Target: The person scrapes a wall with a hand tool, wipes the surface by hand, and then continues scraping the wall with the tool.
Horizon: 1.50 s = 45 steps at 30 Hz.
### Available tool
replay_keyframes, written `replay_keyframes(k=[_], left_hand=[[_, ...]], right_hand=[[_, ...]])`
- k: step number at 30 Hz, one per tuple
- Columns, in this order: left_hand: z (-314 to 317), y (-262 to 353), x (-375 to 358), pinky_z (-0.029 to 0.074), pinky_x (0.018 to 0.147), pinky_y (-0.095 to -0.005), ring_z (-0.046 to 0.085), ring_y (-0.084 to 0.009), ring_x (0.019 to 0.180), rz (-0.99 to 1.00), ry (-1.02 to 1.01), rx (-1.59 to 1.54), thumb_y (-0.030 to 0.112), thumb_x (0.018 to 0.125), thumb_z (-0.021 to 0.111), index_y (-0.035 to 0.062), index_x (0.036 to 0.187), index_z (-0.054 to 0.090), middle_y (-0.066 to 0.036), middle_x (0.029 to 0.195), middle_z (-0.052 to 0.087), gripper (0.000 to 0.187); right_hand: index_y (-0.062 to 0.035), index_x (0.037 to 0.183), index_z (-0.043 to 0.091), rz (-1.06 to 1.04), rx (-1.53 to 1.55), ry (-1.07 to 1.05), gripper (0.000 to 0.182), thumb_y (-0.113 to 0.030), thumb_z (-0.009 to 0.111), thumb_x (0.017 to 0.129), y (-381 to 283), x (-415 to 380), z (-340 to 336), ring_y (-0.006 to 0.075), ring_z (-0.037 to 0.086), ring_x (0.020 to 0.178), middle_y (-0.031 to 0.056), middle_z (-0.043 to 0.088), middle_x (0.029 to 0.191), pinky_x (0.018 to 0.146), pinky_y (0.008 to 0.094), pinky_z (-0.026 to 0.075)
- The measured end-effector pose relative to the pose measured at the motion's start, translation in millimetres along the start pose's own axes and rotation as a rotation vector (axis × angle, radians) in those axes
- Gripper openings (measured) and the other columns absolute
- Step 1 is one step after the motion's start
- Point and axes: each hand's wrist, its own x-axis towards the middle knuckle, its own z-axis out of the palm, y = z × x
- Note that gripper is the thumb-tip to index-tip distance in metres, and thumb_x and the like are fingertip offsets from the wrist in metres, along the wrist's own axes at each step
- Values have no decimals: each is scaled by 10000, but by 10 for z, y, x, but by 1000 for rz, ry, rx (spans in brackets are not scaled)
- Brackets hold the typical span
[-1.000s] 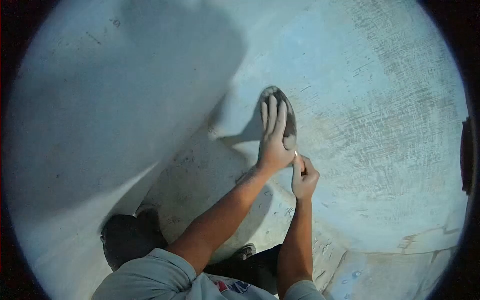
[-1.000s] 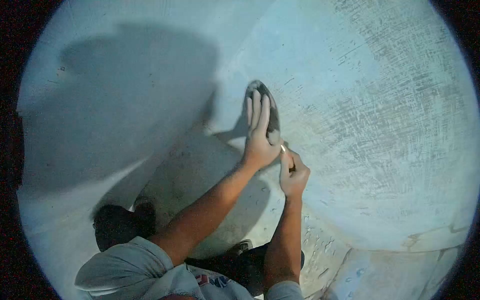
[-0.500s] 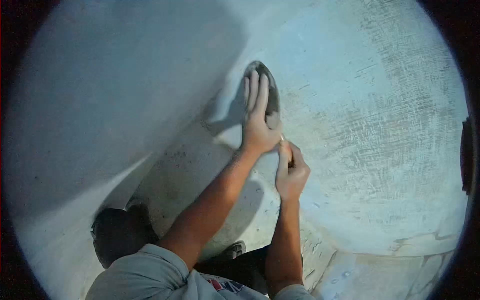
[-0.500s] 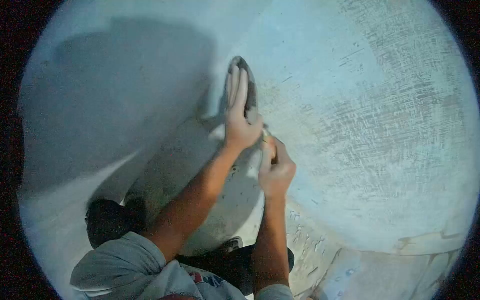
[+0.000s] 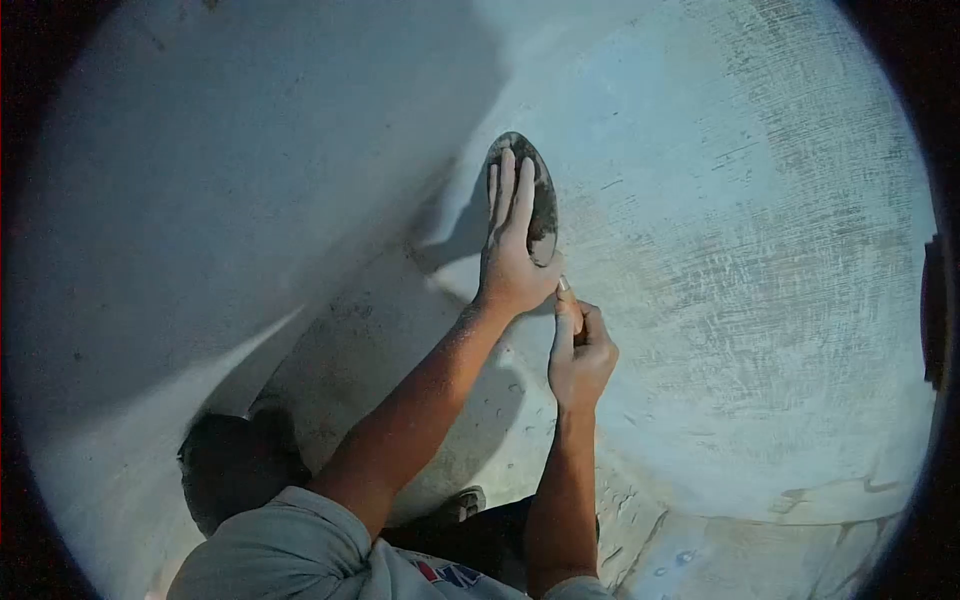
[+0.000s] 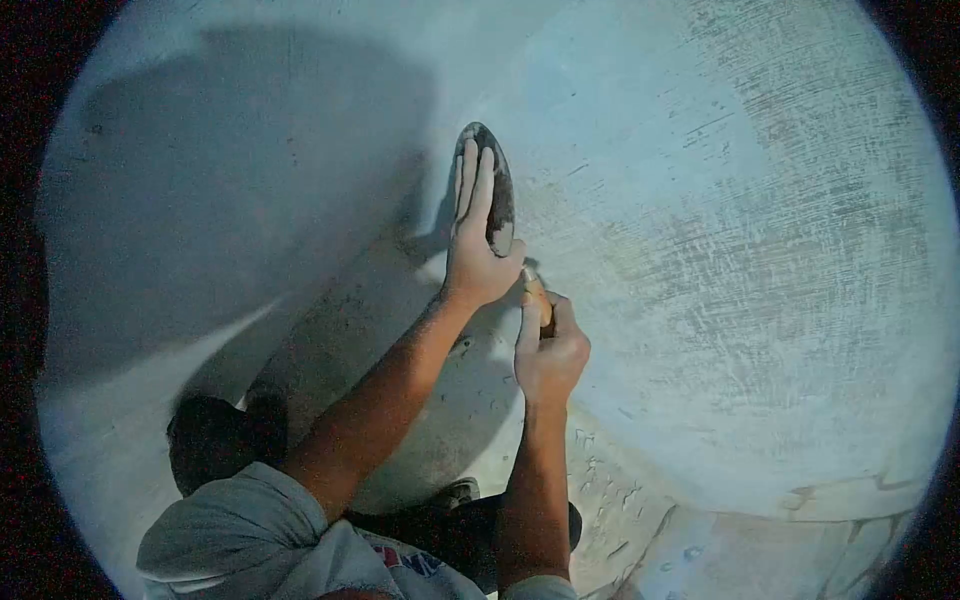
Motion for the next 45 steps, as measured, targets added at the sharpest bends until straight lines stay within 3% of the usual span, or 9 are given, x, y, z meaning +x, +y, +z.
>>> replay_keyframes(k=[8,9,13,21,24,31,36,44,45], left_hand=[[314,-3,-498,170,1330,-628,40,-539,1654,-49,-89,-12,-10,853,642,38,1741,176,-254,1814,73,1004],[275,-36,-425,171,1331,-622,41,-536,1655,-53,-79,12,-15,844,643,36,1741,177,-254,1814,80,1012],[-111,-177,-15,171,1328,-594,87,-537,1652,55,-48,-6,-52,791,658,23,1740,187,-293,1798,120,1062],[350,-121,-657,104,1333,-628,14,-532,1659,-50,-174,58,-2,800,709,28,1744,132,-291,1806,43,1107],[162,-181,-247,137,1323,-655,63,-566,1642,3,-65,112,38,835,721,-16,1726,153,-330,1782,99,1058],[50,-92,-152,78,1346,-558,28,-477,1678,17,-56,-18,-27,769,663,6,1745,130,-288,1809,61,1113],[375,-145,-670,113,1321,-660,1,-548,1652,-58,-161,2,27,781,742,36,1749,116,-272,1814,18,1153],[-22,-133,-141,157,1327,-615,20,-547,1652,-4,-127,-5,8,781,726,50,1752,109,-264,1816,32,1151],[-10,-146,-163,153,1326,-620,16,-546,1653,9,-124,-5,8,784,726,49,1752,103,-265,1815,31,1151]], right_hand=[[-18,903,681,-80,-175,-71,313,-296,766,1018,804,-58,-77,288,582,483,158,596,590,526,375,482],[6,890,685,-104,-173,-69,333,-280,733,1053,789,-38,-45,158,451,518,127,527,578,519,347,418],[-9,902,690,-65,-205,-32,348,-314,712,1067,-90,-68,68,211,469,500,167,502,589,523,382,428],[6,909,683,-43,-136,-95,356,-302,686,1087,1084,-200,19,208,490,530,168,525,600,547,381,445],[-35,944,707,-61,-252,-40,387,-403,689,1060,542,-5,137,386,658,558,206,632,644,549,451,496],[-35,939,735,-52,-141,-35,311,-331,746,1034,348,-56,-1,274,580,480,158,606,604,524,396,467],[15,820,642,22,-228,-119,426,-326,699,1069,907,-200,-69,159,457,512,133,506,580,518,369,407],[-36,858,656,36,-203,-106,377,-357,713,1048,186,-106,-20,350,593,489,175,592,590,519,440,468],[-23,861,664,17,-169,-93,367,-329,703,1060,333,-144,-13,284,547,493,151,560,582,514,412,444]])
